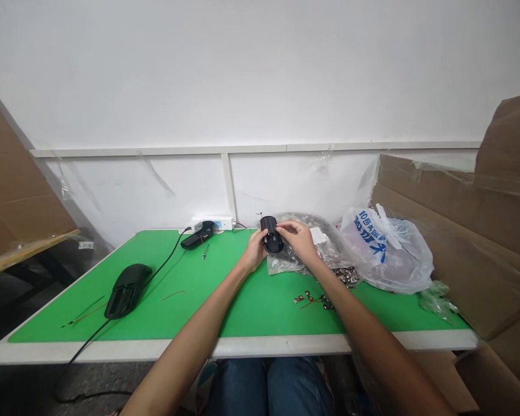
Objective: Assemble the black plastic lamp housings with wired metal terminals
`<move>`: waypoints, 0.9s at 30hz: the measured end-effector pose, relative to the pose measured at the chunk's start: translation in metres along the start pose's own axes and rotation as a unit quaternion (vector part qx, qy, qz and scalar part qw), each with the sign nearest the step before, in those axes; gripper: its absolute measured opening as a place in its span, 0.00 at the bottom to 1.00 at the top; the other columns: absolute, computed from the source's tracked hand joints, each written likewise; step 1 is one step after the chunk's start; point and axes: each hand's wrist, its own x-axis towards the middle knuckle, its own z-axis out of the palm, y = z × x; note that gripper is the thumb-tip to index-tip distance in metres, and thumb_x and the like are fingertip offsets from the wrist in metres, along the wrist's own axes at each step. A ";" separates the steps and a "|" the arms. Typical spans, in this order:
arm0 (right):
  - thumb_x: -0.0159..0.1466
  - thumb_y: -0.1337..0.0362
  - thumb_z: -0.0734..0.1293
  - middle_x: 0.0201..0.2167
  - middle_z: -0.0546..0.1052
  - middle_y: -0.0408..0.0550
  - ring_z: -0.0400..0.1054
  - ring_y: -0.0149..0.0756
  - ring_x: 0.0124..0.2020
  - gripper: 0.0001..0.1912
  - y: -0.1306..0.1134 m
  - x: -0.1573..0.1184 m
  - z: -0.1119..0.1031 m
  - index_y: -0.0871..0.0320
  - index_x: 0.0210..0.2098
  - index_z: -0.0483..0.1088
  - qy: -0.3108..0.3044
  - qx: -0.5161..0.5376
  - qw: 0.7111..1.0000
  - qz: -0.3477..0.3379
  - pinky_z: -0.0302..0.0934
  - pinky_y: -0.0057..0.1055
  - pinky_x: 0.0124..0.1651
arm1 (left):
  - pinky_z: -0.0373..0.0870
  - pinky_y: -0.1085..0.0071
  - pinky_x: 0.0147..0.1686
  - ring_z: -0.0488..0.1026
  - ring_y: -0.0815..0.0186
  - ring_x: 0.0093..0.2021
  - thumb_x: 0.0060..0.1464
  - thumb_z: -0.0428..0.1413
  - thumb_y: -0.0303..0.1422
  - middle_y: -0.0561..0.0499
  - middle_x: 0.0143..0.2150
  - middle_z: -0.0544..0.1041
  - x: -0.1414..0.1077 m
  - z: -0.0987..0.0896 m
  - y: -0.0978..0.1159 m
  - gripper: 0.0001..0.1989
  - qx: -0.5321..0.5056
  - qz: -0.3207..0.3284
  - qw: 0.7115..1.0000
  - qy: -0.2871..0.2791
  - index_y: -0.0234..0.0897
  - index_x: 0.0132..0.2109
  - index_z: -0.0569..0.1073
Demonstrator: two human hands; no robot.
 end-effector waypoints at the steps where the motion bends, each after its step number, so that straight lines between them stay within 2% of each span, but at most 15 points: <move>1: 0.55 0.51 0.75 0.35 0.85 0.50 0.78 0.44 0.37 0.16 0.000 0.001 -0.001 0.55 0.36 0.83 0.000 0.007 1.000 0.009 0.73 0.37 0.38 | 0.79 0.69 0.38 0.79 0.65 0.32 0.50 0.70 0.33 0.49 0.36 0.84 0.000 0.000 0.000 0.13 0.001 0.001 1.000 -0.004 0.33 0.42 0.79; 4: 0.54 0.50 0.76 0.35 0.85 0.51 0.77 0.43 0.35 0.17 -0.003 0.002 -0.003 0.56 0.35 0.83 -0.014 0.023 0.999 0.030 0.72 0.36 0.36 | 0.79 0.67 0.39 0.79 0.63 0.32 0.49 0.70 0.34 0.50 0.36 0.83 0.000 -0.001 -0.001 0.15 0.006 0.004 1.000 -0.011 0.34 0.43 0.78; 7: 0.54 0.51 0.76 0.35 0.85 0.51 0.77 0.43 0.35 0.16 -0.007 0.002 -0.004 0.56 0.35 0.83 -0.028 0.022 0.999 0.019 0.73 0.36 0.36 | 0.78 0.66 0.40 0.80 0.62 0.33 0.49 0.71 0.37 0.50 0.36 0.83 0.000 -0.002 -0.002 0.19 0.011 0.016 1.000 -0.004 0.35 0.46 0.78; 15: 0.55 0.51 0.77 0.36 0.86 0.52 0.80 0.45 0.40 0.16 -0.008 -0.004 0.003 0.56 0.35 0.83 -0.020 0.016 1.000 -0.002 0.74 0.42 0.48 | 0.73 0.69 0.44 0.78 0.61 0.43 0.48 0.67 0.36 0.51 0.45 0.82 0.005 -0.007 -0.009 0.24 0.046 0.096 0.994 0.007 0.40 0.53 0.76; 21: 0.54 0.49 0.77 0.37 0.86 0.52 0.80 0.46 0.41 0.16 -0.010 -0.006 0.007 0.56 0.33 0.82 -0.007 0.025 1.000 0.010 0.73 0.42 0.49 | 0.67 0.63 0.60 0.73 0.57 0.56 0.48 0.64 0.35 0.50 0.52 0.79 0.009 -0.014 -0.016 0.28 0.143 0.165 0.976 -0.020 0.41 0.57 0.74; 27: 0.54 0.48 0.78 0.37 0.85 0.52 0.79 0.45 0.40 0.17 -0.009 -0.008 0.011 0.56 0.33 0.81 0.000 0.056 0.998 0.024 0.73 0.41 0.49 | 0.63 0.58 0.66 0.71 0.54 0.61 0.54 0.61 0.36 0.48 0.56 0.77 0.008 -0.016 -0.019 0.26 0.210 0.199 0.957 -0.024 0.42 0.60 0.71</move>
